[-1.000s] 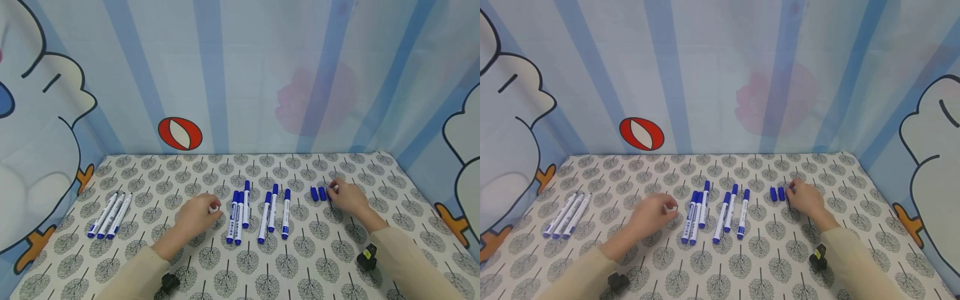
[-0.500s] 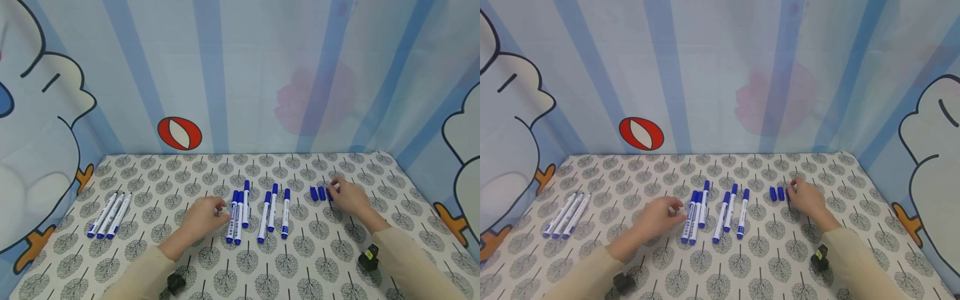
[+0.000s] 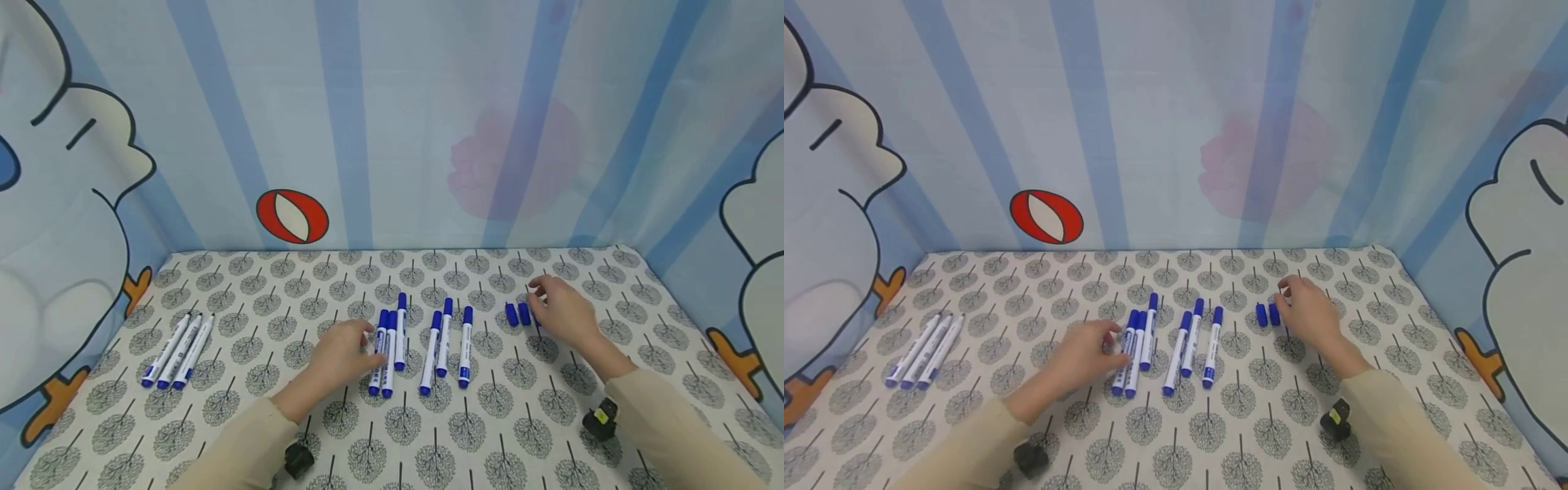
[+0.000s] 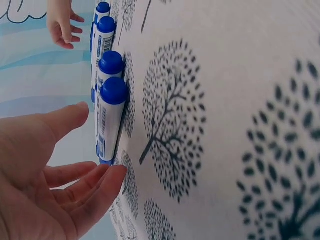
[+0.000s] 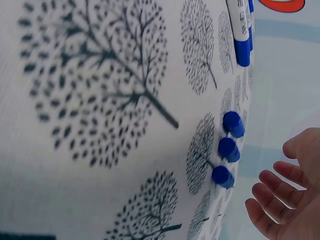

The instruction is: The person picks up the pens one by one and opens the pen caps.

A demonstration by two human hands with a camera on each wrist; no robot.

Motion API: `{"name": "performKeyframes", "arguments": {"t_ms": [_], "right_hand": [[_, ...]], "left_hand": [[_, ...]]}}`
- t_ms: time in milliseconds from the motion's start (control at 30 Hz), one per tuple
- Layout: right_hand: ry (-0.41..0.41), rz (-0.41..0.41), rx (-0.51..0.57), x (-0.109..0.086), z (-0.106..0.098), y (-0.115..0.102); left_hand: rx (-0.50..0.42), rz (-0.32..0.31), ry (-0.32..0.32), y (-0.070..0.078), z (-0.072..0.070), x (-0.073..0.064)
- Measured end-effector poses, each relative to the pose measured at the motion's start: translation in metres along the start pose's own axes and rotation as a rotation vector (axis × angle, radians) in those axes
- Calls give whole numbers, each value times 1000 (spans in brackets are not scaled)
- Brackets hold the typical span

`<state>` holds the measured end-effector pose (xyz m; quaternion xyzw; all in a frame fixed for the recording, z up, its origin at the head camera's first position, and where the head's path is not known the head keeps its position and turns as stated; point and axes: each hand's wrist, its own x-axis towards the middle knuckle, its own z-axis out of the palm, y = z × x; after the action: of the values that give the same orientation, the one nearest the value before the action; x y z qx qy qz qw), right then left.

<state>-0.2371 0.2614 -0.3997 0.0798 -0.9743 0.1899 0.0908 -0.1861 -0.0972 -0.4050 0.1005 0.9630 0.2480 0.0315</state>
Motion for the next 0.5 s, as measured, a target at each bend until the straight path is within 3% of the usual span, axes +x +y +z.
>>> {"name": "performKeyframes", "arguments": {"t_ms": [167, 333, 500], "right_hand": [[30, -49, 29, 0, 0, -11], [53, -85, 14, 0, 4, -20], [52, -116, 19, -1, 9, -28]], "left_hand": [[2, -8, -6, 3, 1, 1], [-30, 9, -48, 3, 4, 0], [-64, -11, -79, 3, 5, 0]]}}
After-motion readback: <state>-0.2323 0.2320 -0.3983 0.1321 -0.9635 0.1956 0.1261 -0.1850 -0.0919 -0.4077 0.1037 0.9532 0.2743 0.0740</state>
